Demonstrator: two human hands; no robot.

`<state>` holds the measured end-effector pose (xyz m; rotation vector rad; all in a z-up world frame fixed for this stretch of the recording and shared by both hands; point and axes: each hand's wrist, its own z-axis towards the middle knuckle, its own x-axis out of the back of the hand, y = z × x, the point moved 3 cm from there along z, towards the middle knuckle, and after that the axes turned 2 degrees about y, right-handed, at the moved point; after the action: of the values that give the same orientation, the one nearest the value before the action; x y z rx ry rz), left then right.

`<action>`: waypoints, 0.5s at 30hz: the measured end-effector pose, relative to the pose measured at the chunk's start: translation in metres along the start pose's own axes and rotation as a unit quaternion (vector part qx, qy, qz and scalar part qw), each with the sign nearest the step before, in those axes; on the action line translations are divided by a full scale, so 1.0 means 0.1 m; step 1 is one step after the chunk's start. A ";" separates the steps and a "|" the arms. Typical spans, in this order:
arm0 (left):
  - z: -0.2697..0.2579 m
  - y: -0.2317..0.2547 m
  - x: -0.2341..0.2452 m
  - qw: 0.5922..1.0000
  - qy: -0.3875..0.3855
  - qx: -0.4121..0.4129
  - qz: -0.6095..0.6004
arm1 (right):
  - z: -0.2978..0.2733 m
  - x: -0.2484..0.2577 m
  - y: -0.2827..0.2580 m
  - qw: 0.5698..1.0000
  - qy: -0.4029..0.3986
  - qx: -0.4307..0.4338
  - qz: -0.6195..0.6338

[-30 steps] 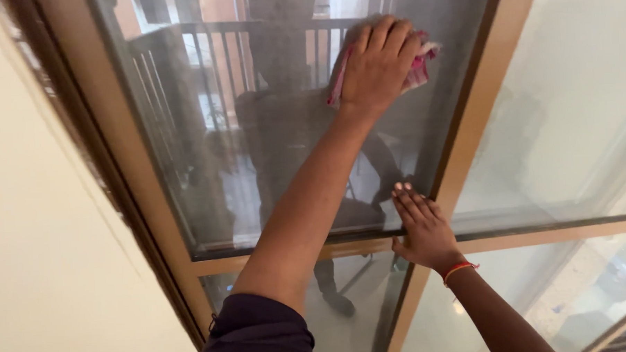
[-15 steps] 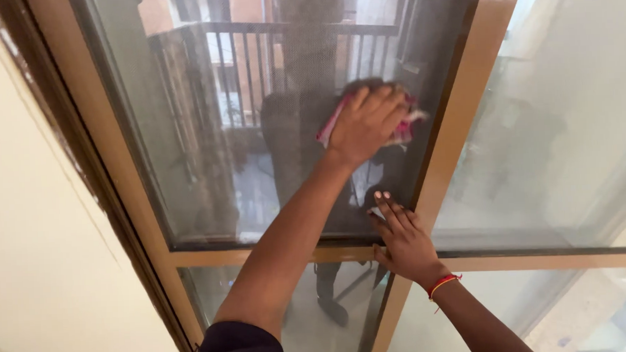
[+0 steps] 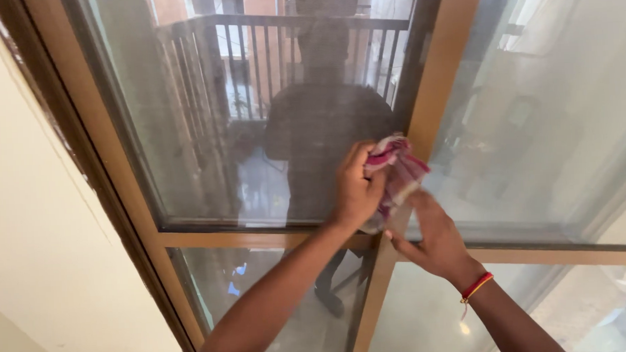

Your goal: The person wipes a large glass window pane using a small patterned cloth. They systematically clean the surface with circular and vertical motions, moving from the upper sections down to the lower frame. The person uses their left hand to hold the cloth and their right hand to stabilize against the glass.

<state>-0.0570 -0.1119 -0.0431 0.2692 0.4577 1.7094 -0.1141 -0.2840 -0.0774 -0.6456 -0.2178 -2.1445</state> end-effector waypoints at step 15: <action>0.36 0.49 -0.79 0.925 -0.186 -0.254 0.213 | 0.16 0.62 0.62 0.966 0.255 -0.023 0.041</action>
<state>-0.0695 -0.1906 0.0168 0.3193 -0.3550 2.0703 -0.0902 -0.3594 -0.0356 -0.1091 0.1372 -2.1609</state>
